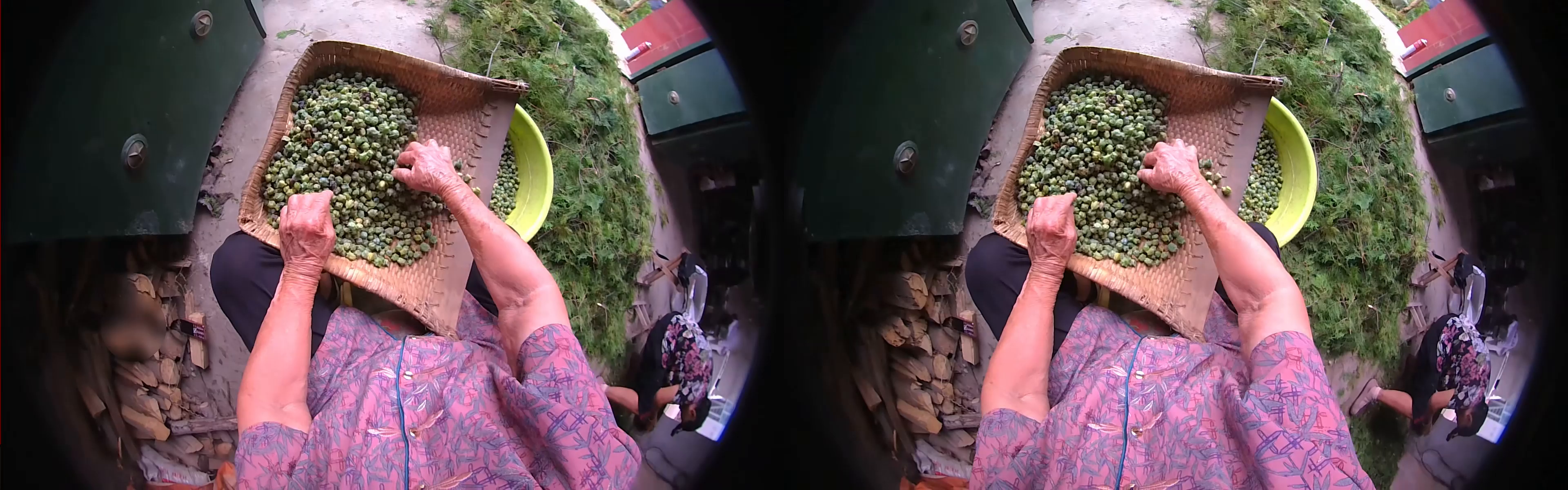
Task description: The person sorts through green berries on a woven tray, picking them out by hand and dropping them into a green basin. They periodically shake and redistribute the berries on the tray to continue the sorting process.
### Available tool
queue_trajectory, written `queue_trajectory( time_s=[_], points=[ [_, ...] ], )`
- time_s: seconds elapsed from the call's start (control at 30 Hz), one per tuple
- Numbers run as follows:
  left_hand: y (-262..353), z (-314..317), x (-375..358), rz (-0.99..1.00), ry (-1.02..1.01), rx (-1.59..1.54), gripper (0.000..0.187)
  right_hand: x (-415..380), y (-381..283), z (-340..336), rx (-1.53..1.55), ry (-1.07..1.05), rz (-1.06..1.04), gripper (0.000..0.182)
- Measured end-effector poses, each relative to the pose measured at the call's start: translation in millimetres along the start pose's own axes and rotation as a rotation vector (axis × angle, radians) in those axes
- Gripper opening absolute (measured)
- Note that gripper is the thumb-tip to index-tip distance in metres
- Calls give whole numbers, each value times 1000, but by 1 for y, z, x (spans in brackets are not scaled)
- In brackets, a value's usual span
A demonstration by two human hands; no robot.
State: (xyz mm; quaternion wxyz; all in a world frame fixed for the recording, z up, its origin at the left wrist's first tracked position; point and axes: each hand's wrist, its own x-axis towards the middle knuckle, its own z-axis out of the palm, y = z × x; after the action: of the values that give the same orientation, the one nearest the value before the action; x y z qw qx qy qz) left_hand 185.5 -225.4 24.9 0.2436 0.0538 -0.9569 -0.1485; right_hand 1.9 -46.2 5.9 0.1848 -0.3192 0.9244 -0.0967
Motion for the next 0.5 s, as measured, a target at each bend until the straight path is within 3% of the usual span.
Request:
queue_trajectory(
  time_s=[0.27,0.5],
  points=[
    [-3,4,-2,16,29,22,16,-77,-26,29,-70,37,-305,31],
    [-3,2,-3,-2,-14,42,17,-127,-21,32,37,-1,-441,25]
  ],
)
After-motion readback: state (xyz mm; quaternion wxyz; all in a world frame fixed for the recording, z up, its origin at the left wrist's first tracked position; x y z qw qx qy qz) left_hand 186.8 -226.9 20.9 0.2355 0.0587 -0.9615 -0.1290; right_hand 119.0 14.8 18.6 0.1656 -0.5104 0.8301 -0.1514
